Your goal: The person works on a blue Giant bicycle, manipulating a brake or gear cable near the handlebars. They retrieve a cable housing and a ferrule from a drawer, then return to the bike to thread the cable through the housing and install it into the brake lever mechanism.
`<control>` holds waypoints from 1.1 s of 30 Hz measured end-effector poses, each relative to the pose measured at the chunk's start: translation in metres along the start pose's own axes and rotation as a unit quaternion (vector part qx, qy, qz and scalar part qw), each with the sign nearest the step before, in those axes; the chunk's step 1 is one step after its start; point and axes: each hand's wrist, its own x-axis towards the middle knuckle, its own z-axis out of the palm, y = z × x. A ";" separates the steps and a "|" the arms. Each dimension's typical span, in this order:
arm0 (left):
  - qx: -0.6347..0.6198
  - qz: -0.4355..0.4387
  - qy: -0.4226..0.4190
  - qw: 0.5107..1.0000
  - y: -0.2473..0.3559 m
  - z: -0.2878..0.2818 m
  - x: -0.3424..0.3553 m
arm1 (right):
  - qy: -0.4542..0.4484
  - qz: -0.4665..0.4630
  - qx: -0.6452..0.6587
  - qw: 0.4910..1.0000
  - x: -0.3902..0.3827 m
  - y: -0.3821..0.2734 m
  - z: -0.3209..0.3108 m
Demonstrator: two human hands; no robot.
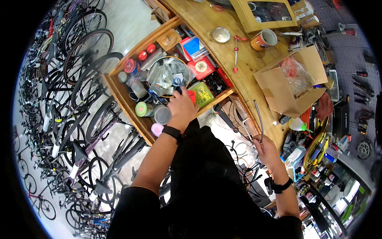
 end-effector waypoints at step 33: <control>0.248 0.435 -0.021 0.865 0.084 0.053 0.130 | 0.067 0.051 0.041 0.996 -0.036 0.018 0.021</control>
